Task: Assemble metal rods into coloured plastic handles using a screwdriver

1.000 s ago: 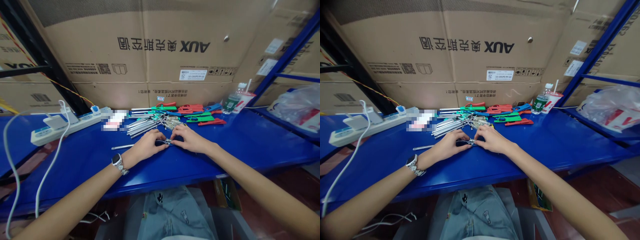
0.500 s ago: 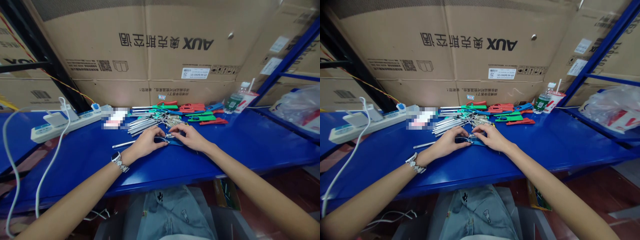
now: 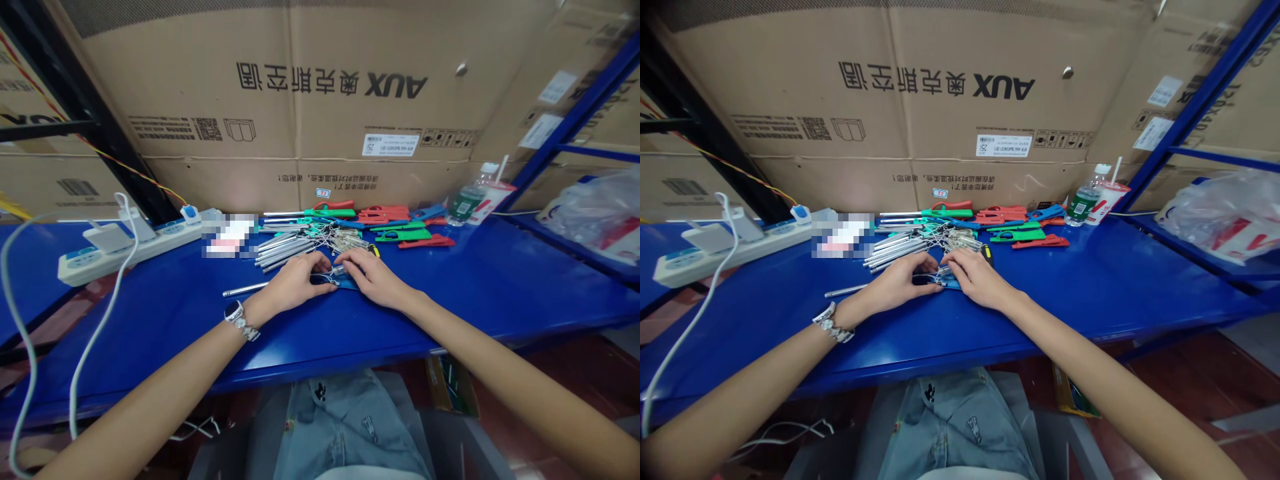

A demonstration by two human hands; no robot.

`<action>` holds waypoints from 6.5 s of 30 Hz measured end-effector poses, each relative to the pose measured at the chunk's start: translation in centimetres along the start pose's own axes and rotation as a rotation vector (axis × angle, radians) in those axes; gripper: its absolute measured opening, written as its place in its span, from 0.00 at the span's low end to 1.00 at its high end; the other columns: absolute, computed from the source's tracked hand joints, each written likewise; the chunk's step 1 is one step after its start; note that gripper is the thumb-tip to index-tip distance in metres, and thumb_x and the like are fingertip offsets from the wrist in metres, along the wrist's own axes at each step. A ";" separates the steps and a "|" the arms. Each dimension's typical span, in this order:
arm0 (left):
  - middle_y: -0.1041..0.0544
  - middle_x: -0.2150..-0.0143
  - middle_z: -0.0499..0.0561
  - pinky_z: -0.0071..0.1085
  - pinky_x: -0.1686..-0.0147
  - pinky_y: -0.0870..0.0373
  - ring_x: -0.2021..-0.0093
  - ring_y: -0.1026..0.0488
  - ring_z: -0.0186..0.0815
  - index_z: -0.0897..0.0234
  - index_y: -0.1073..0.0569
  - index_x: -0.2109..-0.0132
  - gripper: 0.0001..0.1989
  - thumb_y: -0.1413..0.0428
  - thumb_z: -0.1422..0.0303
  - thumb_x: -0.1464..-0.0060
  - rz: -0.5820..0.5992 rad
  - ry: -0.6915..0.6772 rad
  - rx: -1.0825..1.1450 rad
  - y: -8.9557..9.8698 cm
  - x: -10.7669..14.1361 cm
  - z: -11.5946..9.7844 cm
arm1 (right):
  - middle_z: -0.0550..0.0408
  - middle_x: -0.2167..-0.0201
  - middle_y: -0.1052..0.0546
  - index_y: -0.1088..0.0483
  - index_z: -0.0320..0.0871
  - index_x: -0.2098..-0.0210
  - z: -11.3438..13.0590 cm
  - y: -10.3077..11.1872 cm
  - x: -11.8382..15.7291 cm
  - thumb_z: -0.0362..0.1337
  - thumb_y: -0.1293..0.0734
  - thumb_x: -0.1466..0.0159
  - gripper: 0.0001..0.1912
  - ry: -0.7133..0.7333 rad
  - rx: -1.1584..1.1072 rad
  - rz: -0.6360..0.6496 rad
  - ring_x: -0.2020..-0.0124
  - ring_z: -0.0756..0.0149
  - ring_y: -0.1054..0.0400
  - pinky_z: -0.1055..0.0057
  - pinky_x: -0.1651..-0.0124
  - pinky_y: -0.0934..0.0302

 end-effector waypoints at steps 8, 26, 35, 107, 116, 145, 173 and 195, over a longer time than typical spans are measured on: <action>0.21 0.55 0.53 0.40 0.52 0.28 0.53 0.25 0.41 0.61 0.24 0.54 0.11 0.38 0.61 0.41 -0.004 -0.082 -0.108 0.1 0.5 -0.8 | 0.48 0.55 0.23 0.31 0.45 0.54 0.0 -0.5 0.6 0.34 0.46 0.26 0.12 -0.099 0.135 0.080 0.51 0.55 0.32 0.53 0.46 0.39; 0.24 0.57 0.55 0.42 0.51 0.29 0.54 0.27 0.43 0.63 0.21 0.54 0.11 0.40 0.61 0.38 -0.022 -0.100 -0.186 0.0 0.8 -1.2 | 0.45 0.58 0.27 0.27 0.43 0.51 1.9 -0.3 1.3 0.35 0.44 0.26 0.15 0.037 0.543 0.093 0.55 0.53 0.35 0.58 0.53 0.45; 0.24 0.56 0.54 0.42 0.50 0.29 0.53 0.27 0.43 0.62 0.21 0.54 0.10 0.40 0.61 0.37 -0.021 -0.107 -0.194 -0.2 0.7 -0.9 | 0.44 0.56 0.23 0.23 0.43 0.52 2.6 -0.3 1.3 0.36 0.39 0.28 0.14 0.076 0.490 0.111 0.53 0.53 0.31 0.55 0.48 0.45; 0.25 0.53 0.57 0.42 0.50 0.27 0.52 0.26 0.44 0.66 0.24 0.48 0.15 0.42 0.60 0.35 -0.027 -0.095 -0.207 1.9 1.2 1.4 | 0.45 0.47 0.20 0.23 0.40 0.46 1.2 -3.5 -2.9 0.35 0.39 0.28 0.17 -0.046 0.319 0.246 0.46 0.55 0.25 0.60 0.43 0.33; 0.26 0.57 0.54 0.35 0.57 0.28 0.59 0.26 0.38 0.64 0.22 0.53 0.11 0.49 0.70 0.31 -0.005 -0.195 -0.294 2.3 1.0 2.1 | 0.47 0.46 0.20 0.20 0.41 0.51 1.5 -3.5 -2.8 0.36 0.40 0.28 0.17 -0.072 0.449 0.321 0.48 0.53 0.24 0.60 0.45 0.32; 0.27 0.60 0.57 0.37 0.58 0.32 0.59 0.29 0.42 0.66 0.20 0.60 0.16 0.52 0.70 0.31 0.136 -0.226 -0.666 1.7 0.4 -0.7 | 0.54 0.72 0.21 0.20 0.43 0.67 -0.5 -3.2 -6.9 0.31 0.32 0.37 0.07 -0.001 0.285 0.549 0.71 0.67 0.32 0.71 0.65 0.45; 0.27 0.59 0.58 0.38 0.55 0.32 0.57 0.30 0.42 0.67 0.22 0.62 0.21 0.59 0.70 0.31 0.113 -0.189 -0.597 1.6 0.7 -0.6 | 0.50 0.70 0.20 0.21 0.43 0.70 1.1 -3.6 -6.5 0.27 0.35 0.40 0.11 0.033 0.477 0.636 0.69 0.62 0.29 0.68 0.63 0.42; 0.27 0.60 0.56 0.34 0.59 0.32 0.60 0.30 0.39 0.67 0.22 0.64 0.18 0.55 0.74 0.31 0.102 -0.244 -0.739 1.4 0.9 -0.7 | 0.46 0.66 0.21 0.21 0.40 0.67 1.8 -3.6 -6.2 0.26 0.37 0.38 0.11 0.051 0.565 0.631 0.68 0.62 0.30 0.68 0.67 0.47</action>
Point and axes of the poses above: each hand's wrist, its own x-axis away from the middle knuckle, its own y-axis out of the back of the hand, z = x × y, the point moved 7 cm from there along -x, towards the middle knuckle
